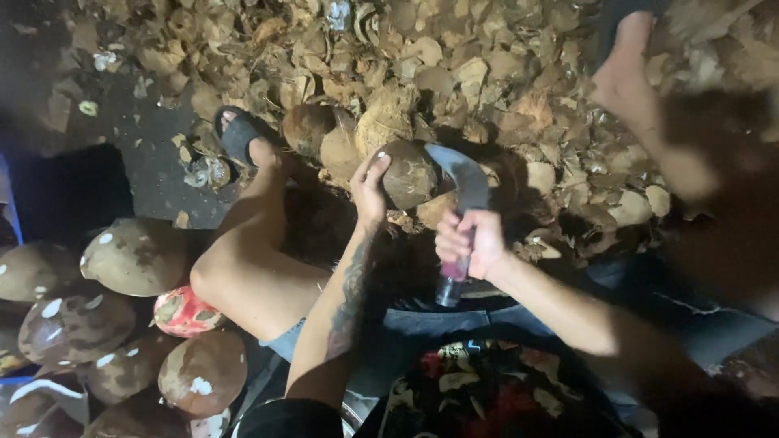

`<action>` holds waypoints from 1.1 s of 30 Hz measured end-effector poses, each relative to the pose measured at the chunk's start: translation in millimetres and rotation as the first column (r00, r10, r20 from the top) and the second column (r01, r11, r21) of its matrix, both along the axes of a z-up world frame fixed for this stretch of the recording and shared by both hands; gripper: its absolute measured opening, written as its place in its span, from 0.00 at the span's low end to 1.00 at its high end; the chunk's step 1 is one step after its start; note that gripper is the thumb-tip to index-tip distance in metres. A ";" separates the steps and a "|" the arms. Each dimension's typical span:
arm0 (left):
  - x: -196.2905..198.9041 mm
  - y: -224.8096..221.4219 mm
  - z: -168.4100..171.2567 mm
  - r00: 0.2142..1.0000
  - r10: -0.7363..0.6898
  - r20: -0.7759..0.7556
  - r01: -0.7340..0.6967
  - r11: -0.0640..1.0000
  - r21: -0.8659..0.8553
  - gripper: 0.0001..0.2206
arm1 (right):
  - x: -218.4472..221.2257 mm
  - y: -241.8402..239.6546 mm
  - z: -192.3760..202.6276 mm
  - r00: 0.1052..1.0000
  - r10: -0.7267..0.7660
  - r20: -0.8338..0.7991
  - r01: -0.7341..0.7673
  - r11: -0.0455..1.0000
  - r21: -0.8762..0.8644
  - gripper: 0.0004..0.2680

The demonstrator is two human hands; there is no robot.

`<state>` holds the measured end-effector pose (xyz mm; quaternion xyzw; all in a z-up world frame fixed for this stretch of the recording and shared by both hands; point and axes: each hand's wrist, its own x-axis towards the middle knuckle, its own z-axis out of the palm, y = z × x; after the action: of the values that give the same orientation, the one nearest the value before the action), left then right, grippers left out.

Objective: Removing the outer husk of a coconut using a knife while sitting on the floor.

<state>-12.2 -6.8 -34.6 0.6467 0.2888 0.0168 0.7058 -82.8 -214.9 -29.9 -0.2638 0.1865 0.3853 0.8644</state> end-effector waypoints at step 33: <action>7.3 2.8 27.5 0.947 -0.161 -0.277 0.191 0.978 0.083 0.37 | -26.2 -34.9 10.0 0.540 -0.071 0.838 -0.061 0.991 0.123 0.08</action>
<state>-4.9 -3.9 -7.0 0.7038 0.3216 -0.1185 0.6223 -109.0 -249.9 -19.9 -0.3554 -0.2770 0.2211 0.8649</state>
